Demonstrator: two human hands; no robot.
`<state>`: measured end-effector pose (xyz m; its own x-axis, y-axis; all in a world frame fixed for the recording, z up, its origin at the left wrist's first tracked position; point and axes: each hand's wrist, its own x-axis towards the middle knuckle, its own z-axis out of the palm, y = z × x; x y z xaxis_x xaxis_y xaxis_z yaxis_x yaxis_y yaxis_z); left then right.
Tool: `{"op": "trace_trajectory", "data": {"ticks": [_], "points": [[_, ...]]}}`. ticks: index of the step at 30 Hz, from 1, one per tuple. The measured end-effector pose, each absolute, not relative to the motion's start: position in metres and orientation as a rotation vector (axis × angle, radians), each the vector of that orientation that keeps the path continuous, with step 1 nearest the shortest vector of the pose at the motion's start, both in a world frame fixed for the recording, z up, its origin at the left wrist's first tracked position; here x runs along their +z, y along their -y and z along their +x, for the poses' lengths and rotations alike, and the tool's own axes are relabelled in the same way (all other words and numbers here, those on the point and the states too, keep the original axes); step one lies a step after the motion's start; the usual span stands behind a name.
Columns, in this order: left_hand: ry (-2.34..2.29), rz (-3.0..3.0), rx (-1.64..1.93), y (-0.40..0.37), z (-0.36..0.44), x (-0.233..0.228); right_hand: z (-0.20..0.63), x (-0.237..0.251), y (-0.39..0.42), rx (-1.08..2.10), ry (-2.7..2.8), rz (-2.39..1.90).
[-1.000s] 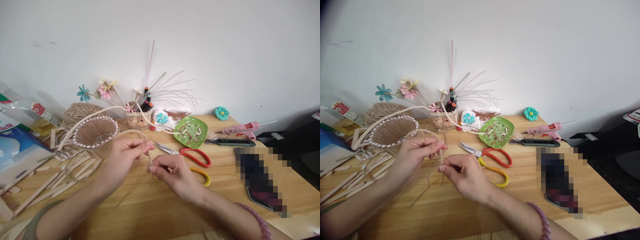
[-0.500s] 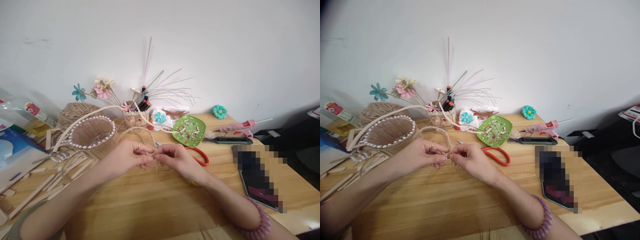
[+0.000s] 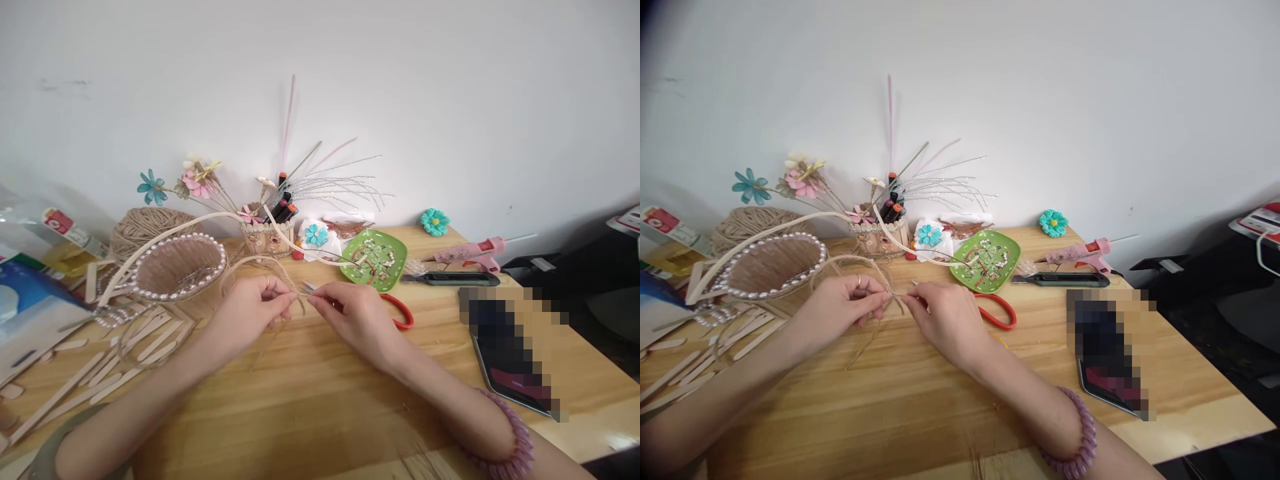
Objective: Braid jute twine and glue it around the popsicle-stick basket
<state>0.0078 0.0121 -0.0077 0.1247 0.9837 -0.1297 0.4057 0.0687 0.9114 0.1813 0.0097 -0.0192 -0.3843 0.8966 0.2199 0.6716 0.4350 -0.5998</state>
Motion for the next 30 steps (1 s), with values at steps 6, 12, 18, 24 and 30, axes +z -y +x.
{"op": "trace_trajectory", "data": {"ticks": [6, 12, 18, 24, 30], "points": [[-1.328, 1.339, 0.962, -0.012, 0.009, -0.014, 0.173, -0.024, 0.004, 0.526, 2.249, -1.167], [-1.091, 1.098, 1.014, -0.006, 0.011, -0.009, 0.174, -0.026, 0.005, 0.406, 2.387, -1.080], [-1.244, 1.319, 0.954, -0.006, 0.013, -0.009, 0.182, -0.012, -0.003, 0.997, 1.495, -1.123], [-1.293, 1.352, 0.887, -0.006, 0.016, -0.013, 0.178, -0.013, -0.007, 1.615, 1.613, -0.949], [-1.218, 1.298, 0.829, -0.004, 0.023, -0.012, 0.181, -0.017, -0.008, 1.081, 1.925, -1.154]]}}
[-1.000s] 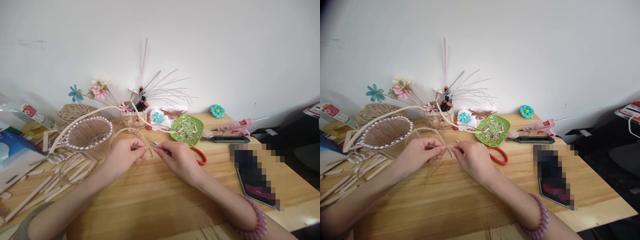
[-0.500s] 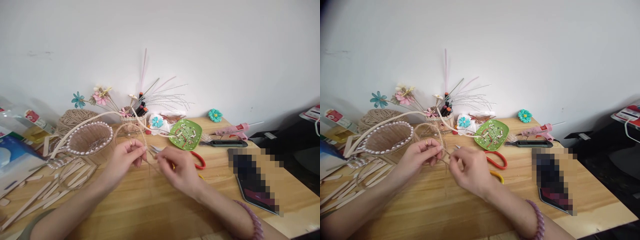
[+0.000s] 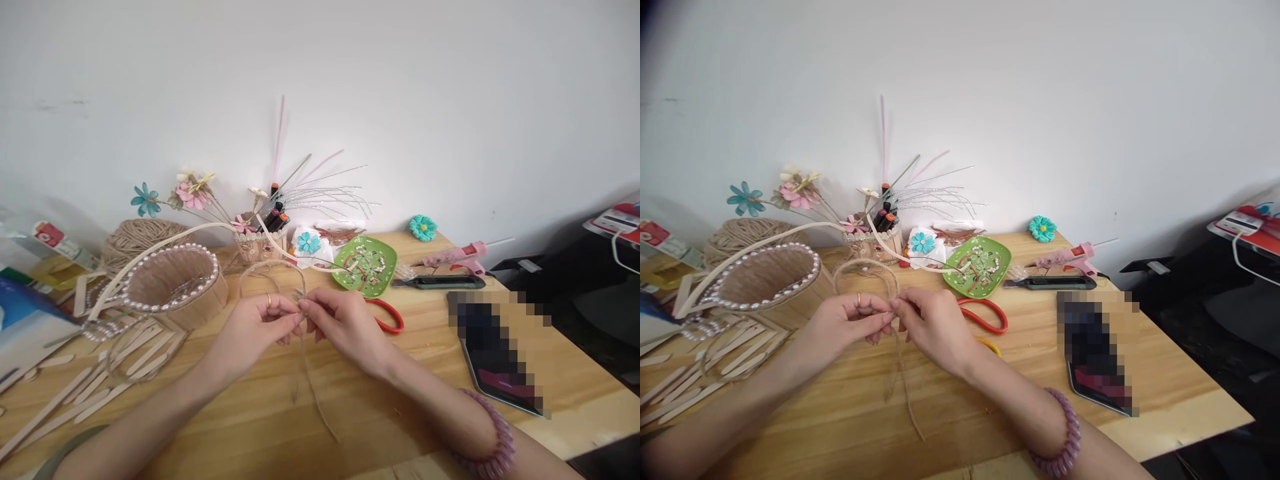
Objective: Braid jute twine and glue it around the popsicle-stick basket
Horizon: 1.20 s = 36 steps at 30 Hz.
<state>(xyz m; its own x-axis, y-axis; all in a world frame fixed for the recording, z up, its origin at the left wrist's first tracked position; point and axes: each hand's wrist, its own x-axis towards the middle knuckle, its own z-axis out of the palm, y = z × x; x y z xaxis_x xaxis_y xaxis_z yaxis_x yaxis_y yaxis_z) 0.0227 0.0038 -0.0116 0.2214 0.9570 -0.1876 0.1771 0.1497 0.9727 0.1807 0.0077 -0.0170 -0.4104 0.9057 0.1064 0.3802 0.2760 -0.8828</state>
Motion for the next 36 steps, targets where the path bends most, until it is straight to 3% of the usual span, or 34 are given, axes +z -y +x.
{"op": "trace_trajectory", "data": {"ticks": [20, 23, 30, 36], "points": [[-0.852, 0.689, 1.012, 0.003, 0.024, -0.030, 0.174, -0.022, -0.008, 1.367, 1.487, -0.967], [-0.909, 1.108, 1.008, 0.000, 0.018, -0.028, 0.173, -0.023, -0.009, 1.387, 1.484, -0.953], [-1.053, 2.994, 1.371, 0.000, 0.008, -0.031, 0.174, -0.027, -0.016, 1.569, 1.216, -0.926], [-1.151, 3.148, 1.253, 0.001, 0.003, -0.040, 0.173, -0.028, -0.016, 1.812, 1.144, -0.874]]}}
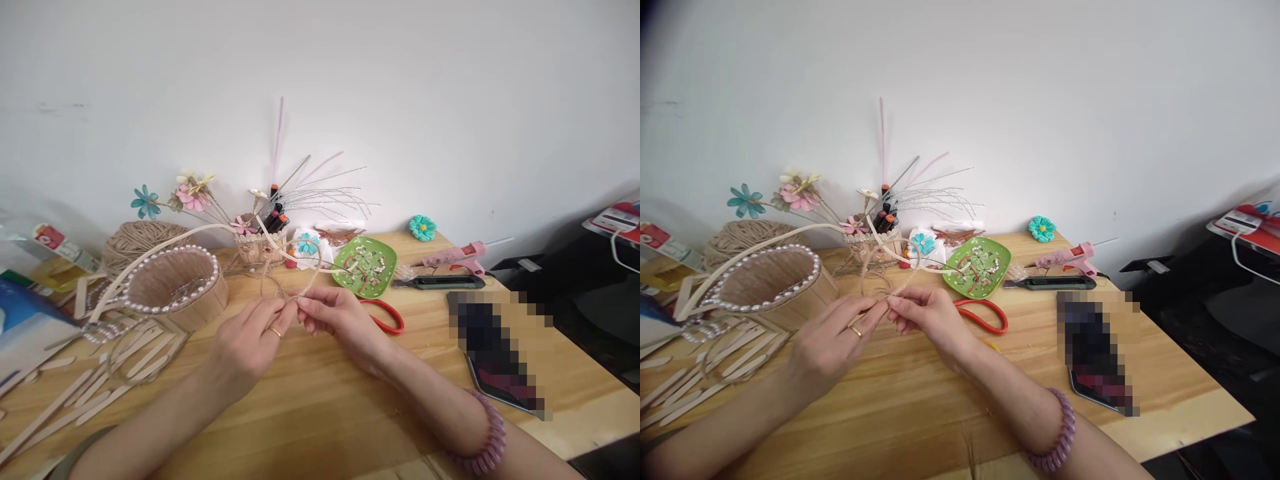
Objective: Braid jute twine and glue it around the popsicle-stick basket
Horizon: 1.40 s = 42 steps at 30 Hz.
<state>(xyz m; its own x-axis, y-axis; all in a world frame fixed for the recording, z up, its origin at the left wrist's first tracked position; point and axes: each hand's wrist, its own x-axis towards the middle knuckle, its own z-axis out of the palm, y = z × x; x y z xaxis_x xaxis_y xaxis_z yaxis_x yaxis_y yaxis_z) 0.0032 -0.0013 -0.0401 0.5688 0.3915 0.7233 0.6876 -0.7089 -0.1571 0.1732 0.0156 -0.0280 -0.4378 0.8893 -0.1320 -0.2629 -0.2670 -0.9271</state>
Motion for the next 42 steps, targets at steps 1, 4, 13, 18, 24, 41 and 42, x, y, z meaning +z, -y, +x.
{"op": "trace_trajectory", "data": {"ticks": [1, 4, 13, 18, 24, 41, 42], "points": [[0.906, -2.420, -0.909, 0.003, 0.002, -0.040, 0.174, -0.029, -0.016, 1.815, 1.167, -0.892], [1.001, -2.519, -0.837, 0.011, -0.001, -0.039, 0.176, -0.031, -0.017, 1.724, 1.309, -0.962], [2.138, -2.738, -1.650, 0.003, 0.011, -0.004, 0.173, -0.022, -0.005, 1.616, 1.748, -1.013], [2.456, -2.648, -2.083, -0.010, 0.012, -0.002, 0.165, -0.027, 0.000, 1.656, 1.729, -0.958], [2.454, -2.156, -2.574, -0.007, 0.007, 0.001, 0.163, -0.027, 0.002, 1.556, 1.688, -0.889], [2.600, -3.277, -1.325, -0.011, 0.001, 0.002, 0.172, -0.022, -0.009, 1.493, 1.758, -0.983], [2.539, -3.282, -1.336, -0.010, 0.002, 0.002, 0.173, -0.020, -0.009, 1.513, 1.761, -0.999]]}}
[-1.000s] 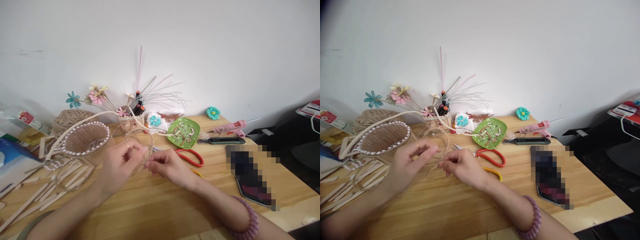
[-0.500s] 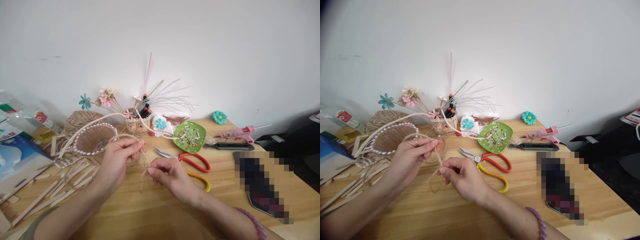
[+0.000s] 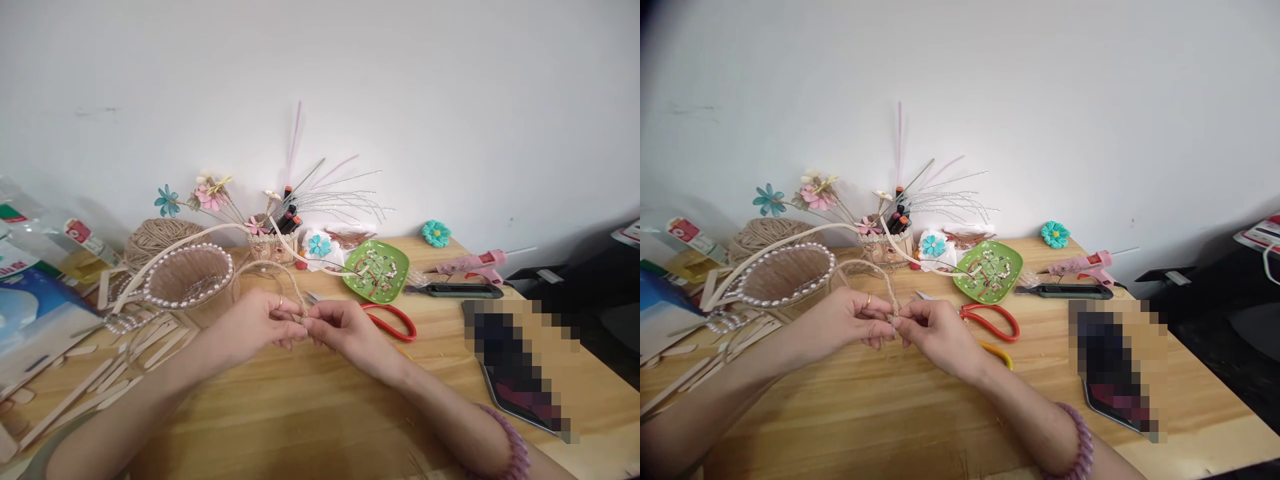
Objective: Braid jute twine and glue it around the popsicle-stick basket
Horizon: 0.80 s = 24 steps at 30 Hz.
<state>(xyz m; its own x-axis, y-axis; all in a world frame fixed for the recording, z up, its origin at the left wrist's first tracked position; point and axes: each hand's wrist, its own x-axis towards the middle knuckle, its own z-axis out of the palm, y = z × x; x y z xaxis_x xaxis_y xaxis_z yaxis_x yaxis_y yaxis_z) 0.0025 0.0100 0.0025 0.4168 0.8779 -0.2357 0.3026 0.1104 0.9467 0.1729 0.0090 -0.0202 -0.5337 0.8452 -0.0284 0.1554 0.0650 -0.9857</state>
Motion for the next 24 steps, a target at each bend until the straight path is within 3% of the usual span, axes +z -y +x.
{"op": "trace_trajectory", "data": {"ticks": [7, 18, 20, 24], "points": [[-1.233, 1.618, 0.651, -0.011, -0.003, -0.001, 0.178, -0.014, -0.010, 1.474, 1.849, -1.134], [-1.469, 1.539, 0.790, -0.010, 0.010, -0.007, 0.178, -0.025, -0.008, 0.481, 2.150, -1.290], [-1.465, 1.490, 0.829, -0.011, 0.011, -0.010, 0.177, -0.024, -0.005, 0.468, 2.128, -1.303], [-1.465, 1.411, 0.946, -0.010, 0.011, -0.017, 0.169, -0.023, 0.003, 0.803, 1.975, -1.248]]}}
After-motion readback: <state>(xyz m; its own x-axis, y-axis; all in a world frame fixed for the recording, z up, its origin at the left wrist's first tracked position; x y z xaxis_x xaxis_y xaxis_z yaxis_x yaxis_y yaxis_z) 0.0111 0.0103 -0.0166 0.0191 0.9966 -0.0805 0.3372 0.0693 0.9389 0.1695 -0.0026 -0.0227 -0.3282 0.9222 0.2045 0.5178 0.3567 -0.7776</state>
